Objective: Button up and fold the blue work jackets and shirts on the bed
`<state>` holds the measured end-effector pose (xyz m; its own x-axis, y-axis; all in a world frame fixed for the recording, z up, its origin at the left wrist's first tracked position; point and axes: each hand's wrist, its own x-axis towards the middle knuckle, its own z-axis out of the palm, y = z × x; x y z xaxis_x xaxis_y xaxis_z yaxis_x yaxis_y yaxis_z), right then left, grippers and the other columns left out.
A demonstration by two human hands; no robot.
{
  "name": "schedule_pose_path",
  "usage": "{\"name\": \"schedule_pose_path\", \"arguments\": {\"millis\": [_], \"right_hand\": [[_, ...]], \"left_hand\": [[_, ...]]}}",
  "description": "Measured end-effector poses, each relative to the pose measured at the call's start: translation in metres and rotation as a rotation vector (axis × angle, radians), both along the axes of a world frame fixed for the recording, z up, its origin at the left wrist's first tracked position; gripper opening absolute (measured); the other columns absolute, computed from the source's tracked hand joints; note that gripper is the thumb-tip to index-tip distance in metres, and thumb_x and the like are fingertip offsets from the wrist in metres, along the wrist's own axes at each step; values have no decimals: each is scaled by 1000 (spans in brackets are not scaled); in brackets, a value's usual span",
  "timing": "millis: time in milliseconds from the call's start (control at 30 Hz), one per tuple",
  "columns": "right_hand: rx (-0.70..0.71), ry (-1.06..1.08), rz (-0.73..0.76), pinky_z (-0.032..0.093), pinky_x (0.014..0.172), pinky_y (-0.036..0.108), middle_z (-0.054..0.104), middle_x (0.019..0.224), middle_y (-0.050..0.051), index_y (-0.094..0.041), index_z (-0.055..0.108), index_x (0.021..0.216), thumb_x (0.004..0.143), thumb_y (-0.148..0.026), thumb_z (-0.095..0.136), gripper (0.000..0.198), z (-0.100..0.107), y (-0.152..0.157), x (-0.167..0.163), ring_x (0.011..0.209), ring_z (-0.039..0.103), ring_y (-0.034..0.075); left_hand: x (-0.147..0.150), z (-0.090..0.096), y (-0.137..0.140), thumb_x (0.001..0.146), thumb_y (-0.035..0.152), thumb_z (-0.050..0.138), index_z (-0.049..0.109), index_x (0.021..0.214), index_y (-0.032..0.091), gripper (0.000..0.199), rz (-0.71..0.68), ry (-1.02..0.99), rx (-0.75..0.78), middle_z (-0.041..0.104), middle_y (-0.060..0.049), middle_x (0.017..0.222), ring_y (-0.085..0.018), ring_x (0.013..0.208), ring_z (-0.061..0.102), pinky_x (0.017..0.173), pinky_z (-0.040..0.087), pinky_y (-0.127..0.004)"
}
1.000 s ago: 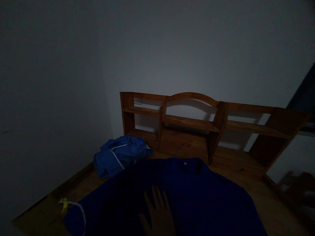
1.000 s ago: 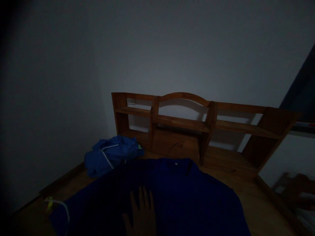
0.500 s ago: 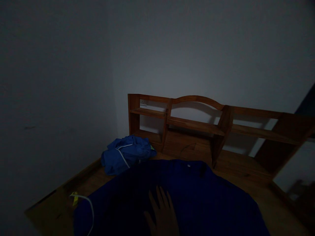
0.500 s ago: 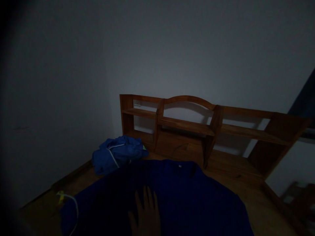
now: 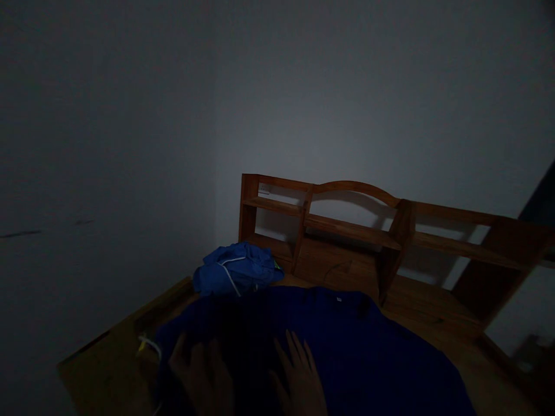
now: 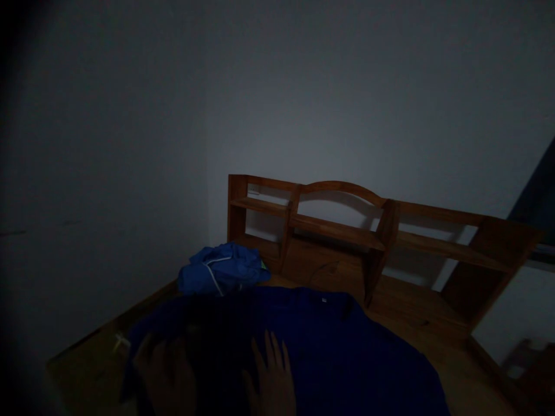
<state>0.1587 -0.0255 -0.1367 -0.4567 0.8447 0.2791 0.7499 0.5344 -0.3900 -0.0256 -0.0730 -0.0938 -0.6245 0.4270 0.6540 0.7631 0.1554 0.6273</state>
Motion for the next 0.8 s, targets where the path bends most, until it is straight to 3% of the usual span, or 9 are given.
{"name": "schedule_pose_path", "arguments": {"millis": [100, 200, 267, 400, 533, 600, 700, 733, 800], "right_hand": [[-47, 160, 4, 19, 111, 50, 23, 148, -1, -38, 28, 140, 89, -47, 41, 53, 3, -1, 1, 136, 21, 23], [-92, 588, -61, 28, 109, 45, 26, 147, 6, -32, 9, 145, 88, -41, 47, 70, 17, -2, 8, 134, 27, 21], [-96, 907, -106, 35, 105, 43, 29, 145, 9, -31, -3, 145, 83, -39, 55, 85, 33, -3, 20, 131, 33, 21], [-107, 1228, -227, 42, 97, 44, 28, 144, 11, -36, -6, 143, 68, -38, 71, 108, 57, -3, 58, 126, 40, 25], [-337, 1322, -516, 50, 83, 41, 43, 133, 13, -34, -2, 144, 61, -47, 73, 112, 51, 0, 99, 109, 55, 26], [-391, 1374, -545, 52, 78, 40, 56, 117, 10, -31, 4, 145, 62, -50, 71, 108, 43, 0, 112, 94, 62, 24], [-327, 1428, -581, 53, 73, 38, 63, 101, 5, -29, 18, 143, 67, -52, 65, 93, 37, -2, 126, 83, 65, 22], [-299, 1434, -603, 53, 73, 38, 64, 99, 5, -29, 24, 141, 68, -53, 62, 86, 36, -2, 129, 83, 64, 22], [-247, 1434, -652, 53, 73, 38, 65, 96, 6, -25, 38, 134, 70, -54, 58, 73, 38, -4, 137, 84, 64, 24]], "left_hand": [[11, 49, 39, 90, 25, 42, 57, 92, 12, 20, -198, 96, 190, 27, -14, 140, -27, 126, 35, 101, 38, -42], [27, 92, 60, 92, 22, 38, 58, 99, 18, 22, -606, 410, -21, 39, -7, 136, -21, 109, 51, 99, 39, -43], [41, 101, 62, 91, 30, 42, 61, 95, 20, 21, -790, 600, -119, 50, -4, 127, -23, 105, 53, 105, 25, -56], [74, 62, 49, 85, 38, 53, 66, 82, 20, 21, -1061, 706, -41, 64, -3, 91, -26, 119, 43, 110, 0, -59], [94, -1, 37, 83, 32, 55, 65, 75, 21, 18, -1168, 670, 15, 63, -1, 83, -20, 114, 49, 113, 16, -48], [92, -23, 35, 82, 26, 54, 66, 91, 23, 15, -1090, 678, -4, 62, -3, 105, -19, 114, 50, 108, 30, -43], [72, -43, 36, 79, 10, 47, 45, 131, 27, 55, -807, 618, -161, 37, -7, 141, -23, 126, 40, 100, 41, -41], [61, -49, 38, 77, 5, 44, 39, 136, 27, 63, -720, 576, -216, 32, -8, 144, -23, 127, 38, 99, 43, -40], [37, -63, 43, 74, 0, 39, 45, 132, 25, 63, -630, 494, -286, 41, -7, 138, -21, 123, 44, 97, 44, -37]]}}
